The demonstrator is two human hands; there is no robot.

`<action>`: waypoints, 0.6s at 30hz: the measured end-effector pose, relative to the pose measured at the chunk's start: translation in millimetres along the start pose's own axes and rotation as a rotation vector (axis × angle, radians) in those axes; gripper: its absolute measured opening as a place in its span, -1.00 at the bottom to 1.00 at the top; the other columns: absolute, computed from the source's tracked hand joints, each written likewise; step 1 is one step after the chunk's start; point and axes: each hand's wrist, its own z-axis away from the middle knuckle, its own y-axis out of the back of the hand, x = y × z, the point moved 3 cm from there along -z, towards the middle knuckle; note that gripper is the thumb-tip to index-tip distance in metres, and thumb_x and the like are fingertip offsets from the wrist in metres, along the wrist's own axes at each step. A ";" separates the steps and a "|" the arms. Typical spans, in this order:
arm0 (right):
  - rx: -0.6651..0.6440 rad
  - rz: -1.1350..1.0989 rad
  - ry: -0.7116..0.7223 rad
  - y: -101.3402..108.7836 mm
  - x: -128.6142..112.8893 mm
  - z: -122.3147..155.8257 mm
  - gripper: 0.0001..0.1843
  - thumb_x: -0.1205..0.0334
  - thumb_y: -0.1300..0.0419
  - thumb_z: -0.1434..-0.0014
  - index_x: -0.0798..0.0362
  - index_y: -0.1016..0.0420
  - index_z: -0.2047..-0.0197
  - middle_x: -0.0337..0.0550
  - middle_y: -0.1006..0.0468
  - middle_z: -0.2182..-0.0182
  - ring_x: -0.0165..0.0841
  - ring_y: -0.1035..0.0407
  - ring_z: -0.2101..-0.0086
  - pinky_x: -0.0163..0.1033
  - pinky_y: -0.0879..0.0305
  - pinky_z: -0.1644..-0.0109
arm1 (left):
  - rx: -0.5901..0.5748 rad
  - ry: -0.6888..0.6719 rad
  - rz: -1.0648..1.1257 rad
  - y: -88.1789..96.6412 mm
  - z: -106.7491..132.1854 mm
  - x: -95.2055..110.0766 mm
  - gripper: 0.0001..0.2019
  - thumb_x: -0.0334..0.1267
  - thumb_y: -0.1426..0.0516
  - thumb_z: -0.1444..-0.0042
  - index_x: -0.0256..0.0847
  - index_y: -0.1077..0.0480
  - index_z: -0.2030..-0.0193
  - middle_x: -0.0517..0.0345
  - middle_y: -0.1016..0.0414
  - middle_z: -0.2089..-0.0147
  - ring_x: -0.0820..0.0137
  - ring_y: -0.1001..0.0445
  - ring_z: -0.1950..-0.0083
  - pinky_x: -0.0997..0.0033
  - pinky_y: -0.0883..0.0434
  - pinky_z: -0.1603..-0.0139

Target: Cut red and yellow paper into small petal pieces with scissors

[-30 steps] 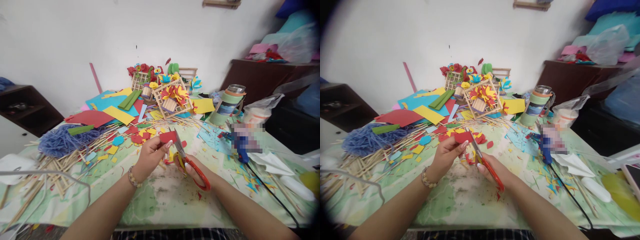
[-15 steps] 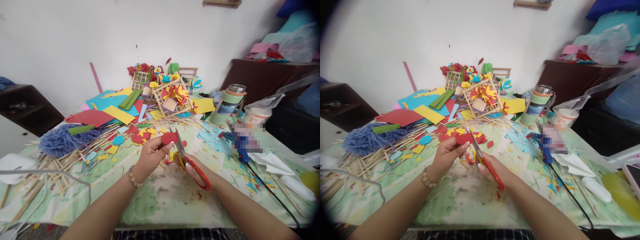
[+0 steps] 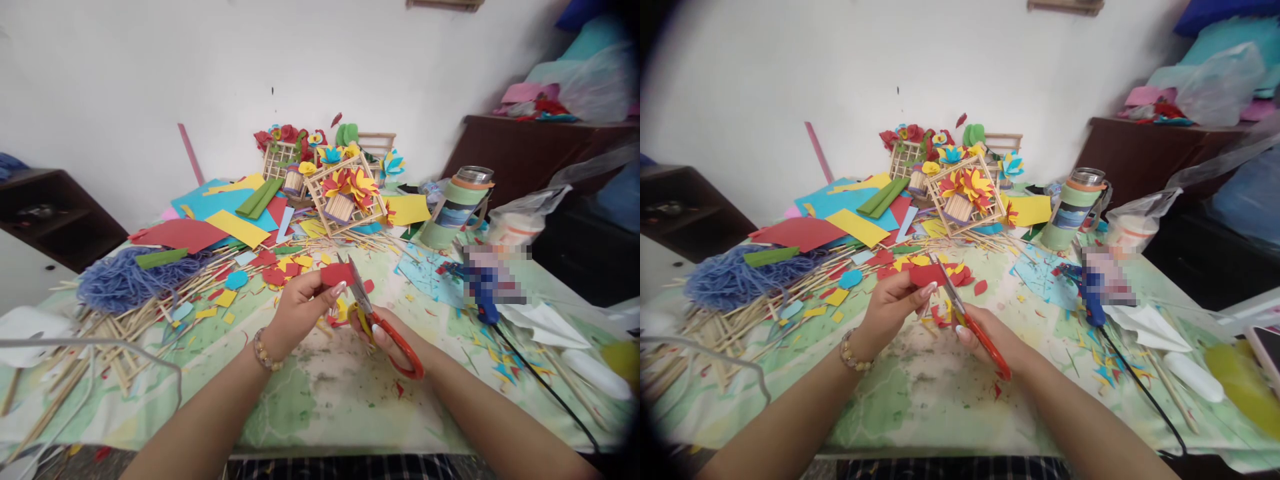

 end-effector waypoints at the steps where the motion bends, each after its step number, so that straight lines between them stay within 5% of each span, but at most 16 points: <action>1: -0.002 -0.006 -0.004 0.0 -0.7 0.0 -0.36 -0.47 0.04 -0.37 0.01 -0.28 0.21 -0.25 -0.27 0.43 -0.36 -0.12 0.44 -0.26 -0.11 0.38 | -0.002 0.000 0.003 0.2 -0.1 -0.2 -0.51 0.19 -0.37 -0.05 -0.23 -0.44 0.50 0.22 -0.37 0.58 0.48 -0.29 0.54 0.45 -0.27 0.52; 9: 0.003 -0.017 0.002 0.6 -7.7 -1.1 -0.36 -0.46 0.02 -0.36 0.00 -0.27 0.27 -0.27 -0.25 0.46 -0.35 -0.15 0.43 -0.24 -0.21 0.35 | -0.015 0.010 0.022 2.3 -1.4 2.7 -0.53 0.15 -0.39 -0.04 -0.23 -0.45 0.51 0.22 -0.37 0.62 0.48 -0.29 0.56 0.46 -0.26 0.53; 18: -0.008 -0.029 -0.043 3.0 0.0 3.0 -0.34 -0.48 0.00 -0.34 0.02 -0.27 0.27 -0.27 -0.25 0.45 -0.40 -0.09 0.47 -0.28 -0.09 0.42 | -0.038 0.010 0.065 4.9 -1.5 0.1 -0.52 0.11 -0.40 -0.05 -0.24 -0.41 0.55 0.20 -0.39 0.61 0.51 -0.29 0.57 0.48 -0.26 0.54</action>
